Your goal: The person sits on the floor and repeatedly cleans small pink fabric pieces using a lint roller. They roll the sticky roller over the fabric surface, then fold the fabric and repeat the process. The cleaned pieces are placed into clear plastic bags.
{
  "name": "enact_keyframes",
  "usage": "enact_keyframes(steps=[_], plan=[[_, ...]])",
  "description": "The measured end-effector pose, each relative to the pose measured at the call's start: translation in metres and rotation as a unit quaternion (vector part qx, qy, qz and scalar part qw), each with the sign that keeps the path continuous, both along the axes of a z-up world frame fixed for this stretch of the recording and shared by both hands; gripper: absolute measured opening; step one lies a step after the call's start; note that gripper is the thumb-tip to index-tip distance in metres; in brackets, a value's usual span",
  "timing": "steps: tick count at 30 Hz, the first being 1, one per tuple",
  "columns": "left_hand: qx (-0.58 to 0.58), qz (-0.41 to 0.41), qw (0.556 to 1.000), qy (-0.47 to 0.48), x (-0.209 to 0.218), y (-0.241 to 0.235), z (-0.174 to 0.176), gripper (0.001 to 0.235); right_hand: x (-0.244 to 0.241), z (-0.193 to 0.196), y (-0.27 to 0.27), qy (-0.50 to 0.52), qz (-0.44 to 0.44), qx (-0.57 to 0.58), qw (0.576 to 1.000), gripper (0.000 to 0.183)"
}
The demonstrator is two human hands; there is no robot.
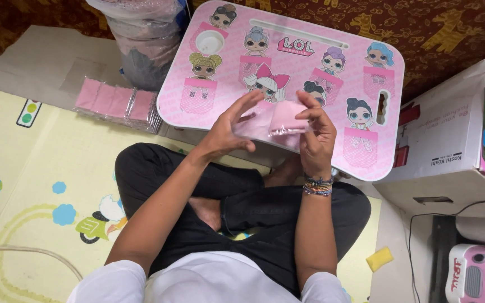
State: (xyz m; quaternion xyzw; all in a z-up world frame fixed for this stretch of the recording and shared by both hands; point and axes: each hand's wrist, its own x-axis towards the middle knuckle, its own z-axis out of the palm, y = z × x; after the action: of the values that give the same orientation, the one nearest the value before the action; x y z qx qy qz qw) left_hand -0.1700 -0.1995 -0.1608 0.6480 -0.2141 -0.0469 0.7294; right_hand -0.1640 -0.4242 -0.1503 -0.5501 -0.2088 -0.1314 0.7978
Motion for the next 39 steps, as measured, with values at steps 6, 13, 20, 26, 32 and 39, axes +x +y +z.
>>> enact_keyframes(steps=[6, 13, 20, 26, 32, 39], plan=[[-0.058, -0.009, 0.996, 0.060, -0.012, 0.000, 0.009, 0.162, 0.007, -0.016, -0.012, -0.048, 0.028, 0.024, 0.998, 0.011], [-0.287, -0.038, 0.907, 0.305, -0.005, -0.002, 0.007, 0.119, -0.002, 0.002, -0.005, -0.039, 0.042, 0.032, 0.998, 0.023], [-0.247, 0.030, 0.920, 0.303, -0.003, -0.011, 0.002, 0.071, -0.009, 0.012, -0.004, 0.036, 0.025, -0.032, 0.999, 0.033], [-0.250, 0.067, 0.919, 0.296, 0.000, -0.013, -0.011, 0.050, -0.004, 0.001, -0.008, 0.058, 0.041, -0.040, 0.997, 0.044], [-0.293, 0.067, 0.906, 0.299, -0.005, -0.017, -0.017, 0.047, 0.000, 0.016, -0.003, 0.075, -0.022, -0.071, 0.994, 0.051], [-0.345, 0.095, 0.882, 0.306, -0.007, -0.036, -0.038, 0.034, -0.008, 0.038, 0.010, 0.037, -0.090, -0.162, 0.982, 0.023]])
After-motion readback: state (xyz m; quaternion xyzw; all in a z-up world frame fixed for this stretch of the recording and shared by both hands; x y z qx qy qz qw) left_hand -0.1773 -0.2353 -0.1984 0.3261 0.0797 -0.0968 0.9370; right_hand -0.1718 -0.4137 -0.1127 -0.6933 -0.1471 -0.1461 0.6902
